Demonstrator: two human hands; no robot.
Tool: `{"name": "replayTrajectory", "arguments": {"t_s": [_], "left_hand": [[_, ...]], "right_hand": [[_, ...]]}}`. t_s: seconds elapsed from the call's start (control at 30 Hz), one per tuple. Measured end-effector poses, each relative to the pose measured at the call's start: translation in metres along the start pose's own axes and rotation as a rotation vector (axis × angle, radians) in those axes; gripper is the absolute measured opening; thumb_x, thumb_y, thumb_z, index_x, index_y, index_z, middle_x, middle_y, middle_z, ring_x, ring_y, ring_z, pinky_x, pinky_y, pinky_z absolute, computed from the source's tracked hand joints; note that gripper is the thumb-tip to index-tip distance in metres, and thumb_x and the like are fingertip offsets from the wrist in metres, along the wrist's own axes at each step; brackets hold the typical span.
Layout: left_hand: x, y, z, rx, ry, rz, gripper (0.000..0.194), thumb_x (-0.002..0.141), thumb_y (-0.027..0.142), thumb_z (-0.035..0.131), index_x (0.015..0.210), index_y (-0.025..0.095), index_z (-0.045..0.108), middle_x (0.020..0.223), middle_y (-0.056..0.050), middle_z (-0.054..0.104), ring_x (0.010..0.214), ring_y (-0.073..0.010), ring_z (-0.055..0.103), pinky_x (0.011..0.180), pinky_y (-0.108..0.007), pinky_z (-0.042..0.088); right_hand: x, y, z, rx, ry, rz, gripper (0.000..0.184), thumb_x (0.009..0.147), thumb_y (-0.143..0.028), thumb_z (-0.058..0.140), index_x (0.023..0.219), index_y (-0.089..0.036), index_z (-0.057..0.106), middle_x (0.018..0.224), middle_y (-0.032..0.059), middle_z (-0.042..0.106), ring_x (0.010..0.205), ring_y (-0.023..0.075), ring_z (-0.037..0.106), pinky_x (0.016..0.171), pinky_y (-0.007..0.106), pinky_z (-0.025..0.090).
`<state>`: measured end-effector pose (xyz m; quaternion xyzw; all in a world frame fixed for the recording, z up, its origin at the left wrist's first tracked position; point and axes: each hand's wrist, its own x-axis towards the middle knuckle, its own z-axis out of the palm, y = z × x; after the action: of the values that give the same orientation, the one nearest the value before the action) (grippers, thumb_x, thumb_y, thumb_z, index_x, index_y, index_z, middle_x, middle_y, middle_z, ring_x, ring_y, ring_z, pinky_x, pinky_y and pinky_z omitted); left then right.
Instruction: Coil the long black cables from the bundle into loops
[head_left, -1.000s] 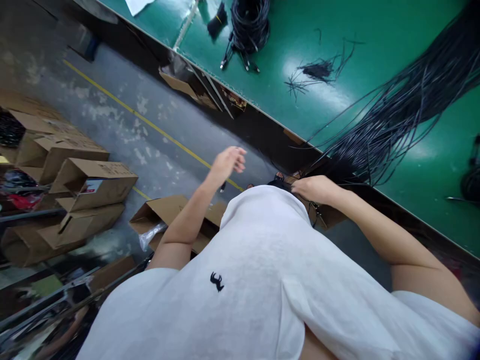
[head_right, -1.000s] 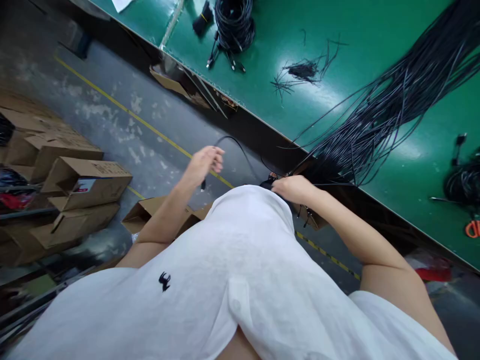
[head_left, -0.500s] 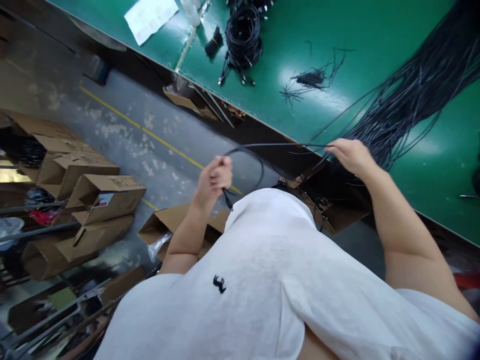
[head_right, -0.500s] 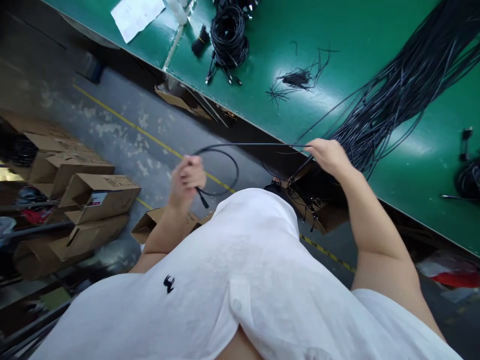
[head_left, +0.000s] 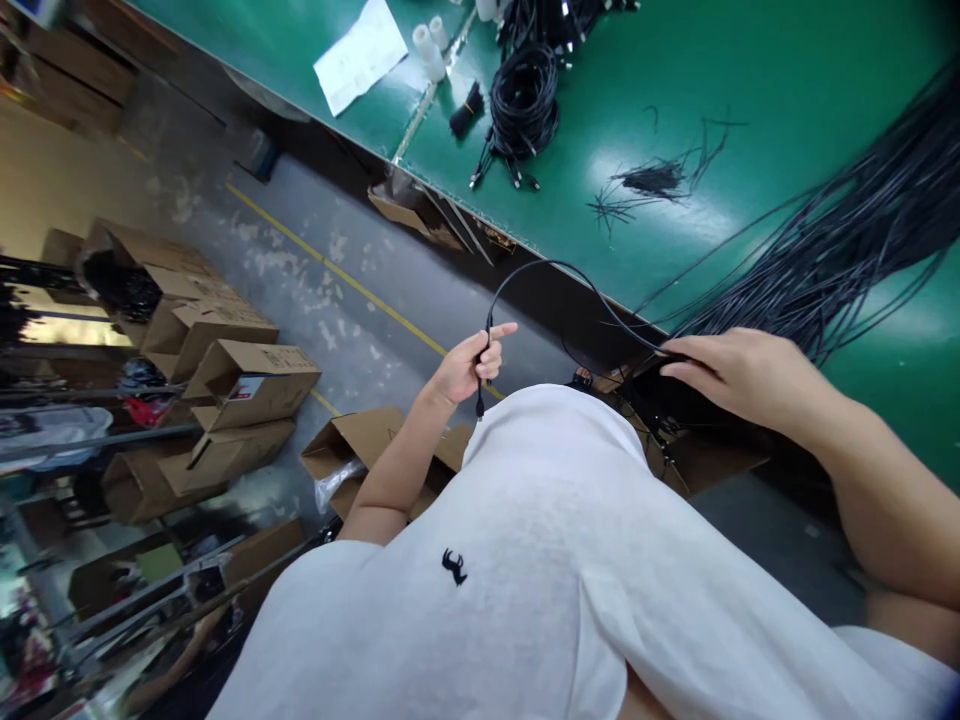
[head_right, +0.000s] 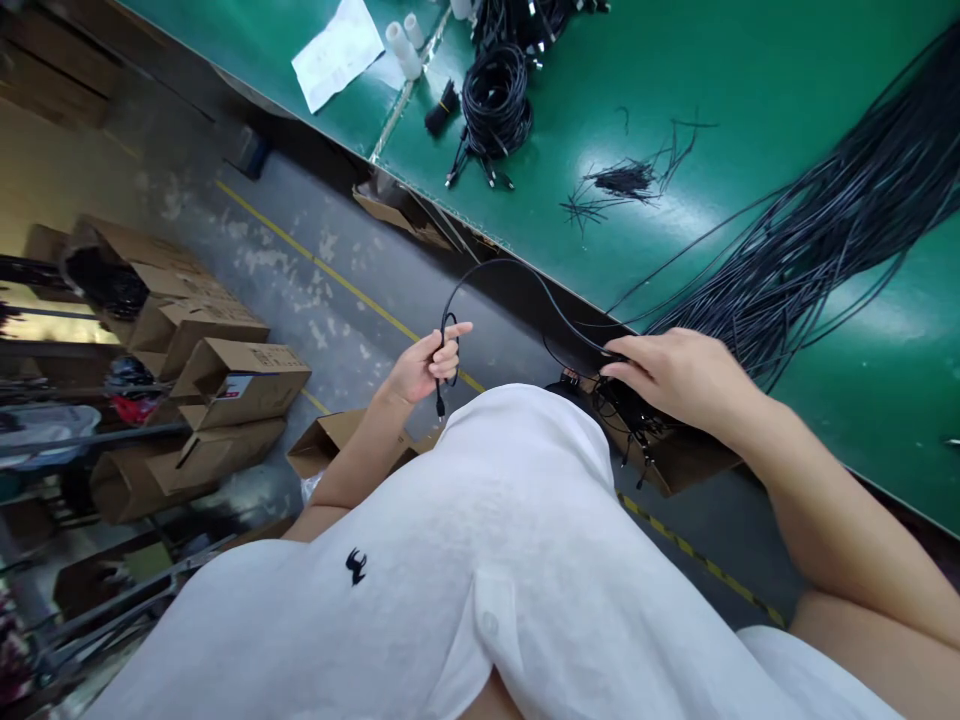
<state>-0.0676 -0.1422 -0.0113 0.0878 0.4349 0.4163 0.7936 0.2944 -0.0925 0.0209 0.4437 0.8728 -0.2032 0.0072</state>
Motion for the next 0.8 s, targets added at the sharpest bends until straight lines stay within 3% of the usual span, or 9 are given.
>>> {"name": "replayTrajectory", "arguments": {"t_s": [0.1,0.2,0.3,0.43,0.5,0.6,0.7,0.8], "left_hand": [[-0.003,0.000,0.006,0.064,-0.066,0.019,0.031,0.095,0.026,0.056,0.115,0.006,0.067,0.061,0.002,0.053,0.047,-0.0058,0.048,0.047,-0.018,0.040],[-0.007,0.004,0.011,0.053,-0.041,0.072,0.028,0.094,0.023,0.057,0.114,0.007,0.068,0.065,0.000,0.056,0.056,-0.0080,0.056,0.056,-0.019,0.047],[-0.014,0.006,0.009,0.010,-0.072,0.016,0.032,0.100,0.027,0.045,0.106,0.006,0.069,0.051,0.006,0.040,0.036,-0.0032,0.037,0.039,-0.014,0.034],[-0.031,0.008,0.006,-0.021,-0.044,-0.095,0.053,0.105,0.039,0.024,0.087,0.013,0.066,0.043,0.012,0.014,0.026,-0.0015,0.003,0.027,-0.014,0.006],[-0.043,0.016,0.007,-0.045,-0.010,-0.038,0.059,0.105,0.043,0.016,0.080,0.017,0.063,0.042,0.013,0.005,0.026,-0.0024,-0.006,0.026,-0.015,-0.002],[-0.056,0.033,0.009,-0.111,0.018,0.182,0.061,0.105,0.046,0.012,0.076,0.019,0.058,0.042,0.012,0.001,0.026,-0.0025,-0.008,0.025,-0.015,-0.004],[-0.051,0.045,0.009,-0.138,0.046,0.225,0.055,0.106,0.040,0.016,0.085,0.016,0.061,0.043,0.012,0.013,0.025,-0.0009,0.002,0.026,-0.011,0.003],[-0.033,0.042,0.011,-0.061,0.074,0.043,0.041,0.106,0.035,0.028,0.095,0.014,0.062,0.051,0.009,0.034,0.028,0.0006,0.017,0.028,-0.009,0.011]], "right_hand": [[0.028,-0.002,0.018,0.048,-0.093,0.114,0.042,0.098,-0.046,0.037,0.115,-0.025,0.069,0.102,0.0046,0.074,0.085,0.0232,0.068,0.069,0.031,0.043],[0.048,0.011,0.034,0.076,-0.019,0.249,0.040,0.098,-0.043,0.037,0.111,-0.025,0.071,0.101,0.0045,0.074,0.088,0.0229,0.067,0.070,0.029,0.043],[0.052,0.030,0.040,0.118,0.043,0.305,0.040,0.097,-0.045,0.038,0.107,-0.025,0.072,0.098,0.0053,0.074,0.088,0.0241,0.067,0.072,0.030,0.042],[0.051,0.067,0.061,0.262,0.122,0.237,0.039,0.099,-0.042,0.037,0.109,-0.023,0.070,0.110,0.0066,0.072,0.097,0.0212,0.064,0.079,0.029,0.042],[0.045,0.092,0.079,0.231,0.119,0.243,0.037,0.099,-0.038,0.038,0.103,-0.019,0.069,0.111,0.0109,0.071,0.096,0.0200,0.062,0.080,0.028,0.040],[0.018,0.121,0.097,0.123,0.055,0.281,0.035,0.098,-0.034,0.040,0.080,-0.018,0.065,0.093,0.0147,0.071,0.082,0.0197,0.057,0.075,0.030,0.036],[-0.020,0.112,0.090,0.011,0.066,0.278,0.040,0.098,-0.034,0.038,0.064,-0.021,0.053,0.076,0.0146,0.067,0.070,0.0199,0.049,0.071,0.033,0.032],[-0.048,0.058,0.065,-0.129,0.111,0.186,0.043,0.100,-0.035,0.035,0.063,-0.020,0.052,0.071,0.0144,0.064,0.066,0.0214,0.049,0.069,0.035,0.030]]}}
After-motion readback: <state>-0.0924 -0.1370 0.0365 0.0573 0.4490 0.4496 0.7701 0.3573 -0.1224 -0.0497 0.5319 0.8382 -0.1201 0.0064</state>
